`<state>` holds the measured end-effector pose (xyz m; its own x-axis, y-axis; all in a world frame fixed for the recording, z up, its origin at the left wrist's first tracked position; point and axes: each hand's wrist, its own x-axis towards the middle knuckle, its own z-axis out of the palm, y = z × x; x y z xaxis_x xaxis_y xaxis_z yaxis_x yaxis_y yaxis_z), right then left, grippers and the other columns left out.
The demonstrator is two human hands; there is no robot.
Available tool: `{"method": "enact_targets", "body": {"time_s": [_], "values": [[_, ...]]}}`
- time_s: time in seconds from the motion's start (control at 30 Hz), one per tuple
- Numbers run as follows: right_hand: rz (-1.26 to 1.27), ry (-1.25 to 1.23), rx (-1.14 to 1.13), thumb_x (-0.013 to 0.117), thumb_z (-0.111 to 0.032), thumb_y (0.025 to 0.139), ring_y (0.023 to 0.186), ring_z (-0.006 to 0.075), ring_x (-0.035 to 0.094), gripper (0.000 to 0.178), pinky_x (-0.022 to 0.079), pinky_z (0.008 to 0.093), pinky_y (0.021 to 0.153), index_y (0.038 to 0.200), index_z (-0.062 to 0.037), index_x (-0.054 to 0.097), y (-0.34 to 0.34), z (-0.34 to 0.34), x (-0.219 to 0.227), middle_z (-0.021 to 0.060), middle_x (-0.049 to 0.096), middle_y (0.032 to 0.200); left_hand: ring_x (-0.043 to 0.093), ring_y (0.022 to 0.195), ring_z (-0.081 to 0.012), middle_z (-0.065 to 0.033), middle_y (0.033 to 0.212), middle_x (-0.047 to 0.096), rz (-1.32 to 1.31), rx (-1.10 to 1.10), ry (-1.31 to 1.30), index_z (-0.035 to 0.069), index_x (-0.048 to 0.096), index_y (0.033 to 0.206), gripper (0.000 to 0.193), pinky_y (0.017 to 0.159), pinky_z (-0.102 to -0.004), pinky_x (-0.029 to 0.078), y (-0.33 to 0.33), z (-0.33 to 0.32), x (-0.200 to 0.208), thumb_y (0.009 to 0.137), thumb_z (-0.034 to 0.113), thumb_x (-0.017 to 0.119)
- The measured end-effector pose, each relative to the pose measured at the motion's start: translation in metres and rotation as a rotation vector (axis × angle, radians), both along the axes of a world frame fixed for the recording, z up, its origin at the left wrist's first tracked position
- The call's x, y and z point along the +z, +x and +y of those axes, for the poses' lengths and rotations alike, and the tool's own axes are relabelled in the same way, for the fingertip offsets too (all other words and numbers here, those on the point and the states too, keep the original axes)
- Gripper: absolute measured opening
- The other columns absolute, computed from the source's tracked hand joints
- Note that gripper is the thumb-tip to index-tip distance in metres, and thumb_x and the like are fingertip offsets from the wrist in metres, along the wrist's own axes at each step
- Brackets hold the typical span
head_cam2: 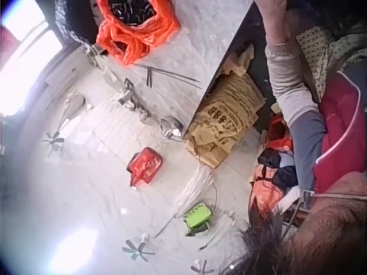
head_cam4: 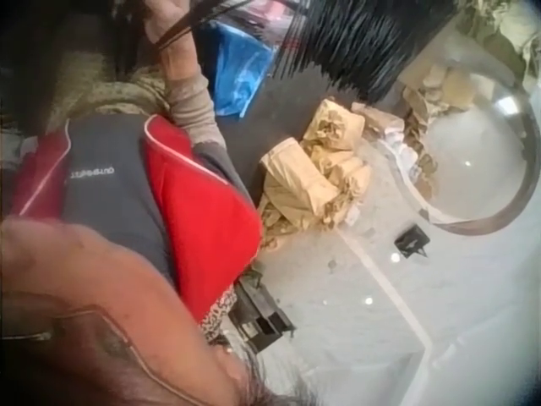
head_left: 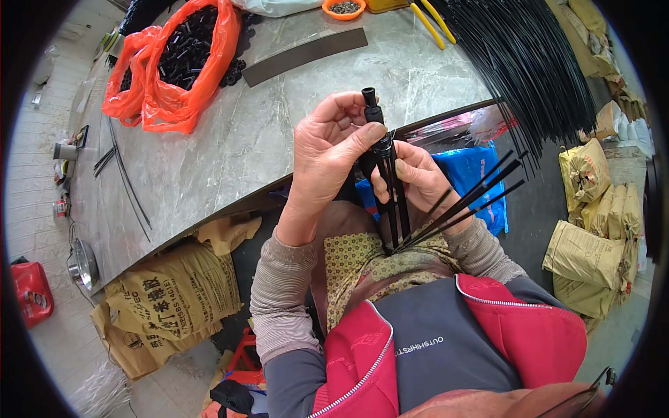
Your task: Assembling a plastic component by inserting multiple rods into a central connector and trimming them using pliers.
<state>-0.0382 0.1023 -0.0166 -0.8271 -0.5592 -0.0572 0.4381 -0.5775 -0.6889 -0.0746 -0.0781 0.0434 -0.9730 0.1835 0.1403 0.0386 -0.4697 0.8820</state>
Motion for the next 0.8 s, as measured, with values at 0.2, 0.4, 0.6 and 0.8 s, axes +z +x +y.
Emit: {"method": "enact_targets", "body": {"time_s": [0.2,0.4,0.6,0.8], "values": [[0.047,0.019,0.003,0.06,-0.028,0.099,0.071,0.0192,0.064,0.033,0.052,0.0309,0.067,0.119,-0.0029,0.054,-0.001,-0.006,0.0,0.0118,0.066,0.091,0.064,0.088,-0.0091,-0.0065,0.099,0.064,0.014,0.048,-0.063,-0.006,0.059,0.114,0.032,0.078,-0.0214,0.055,0.007,-0.005,0.004,0.084,-0.01,0.07],[0.018,0.035,-0.006,0.06,-0.027,0.099,0.072,0.0198,0.065,0.031,0.053,0.0312,0.067,0.118,-0.003,0.054,-0.002,-0.009,-0.003,0.0123,0.066,0.091,0.065,0.085,-0.0095,-0.0086,0.099,0.065,-0.021,0.088,-0.04,-0.006,0.059,0.112,0.03,0.076,-0.021,0.055,0.01,-0.009,0.005,0.084,-0.011,0.069],[0.016,0.021,0.035,0.06,-0.026,0.099,0.077,0.0174,0.067,0.027,0.054,0.0294,0.072,0.112,-0.0025,0.057,-0.001,-0.011,0.001,0.0105,0.067,0.092,0.066,0.082,-0.0087,-0.0091,0.098,0.066,0.01,0.135,-0.147,-0.006,0.059,0.11,0.029,0.07,-0.0202,0.055,0.016,-0.012,0.012,0.083,-0.009,0.071],[0.019,0.037,0.028,0.059,-0.028,0.099,0.075,0.0192,0.066,0.031,0.056,0.0309,0.07,0.117,-0.0028,0.054,0.001,-0.012,0.0,0.0117,0.066,0.091,0.066,0.078,-0.0082,-0.0089,0.097,0.068,-0.011,0.099,-0.186,-0.005,0.061,0.11,0.029,0.062,-0.0188,0.053,0.017,-0.016,0.014,0.083,-0.009,0.072]]}}
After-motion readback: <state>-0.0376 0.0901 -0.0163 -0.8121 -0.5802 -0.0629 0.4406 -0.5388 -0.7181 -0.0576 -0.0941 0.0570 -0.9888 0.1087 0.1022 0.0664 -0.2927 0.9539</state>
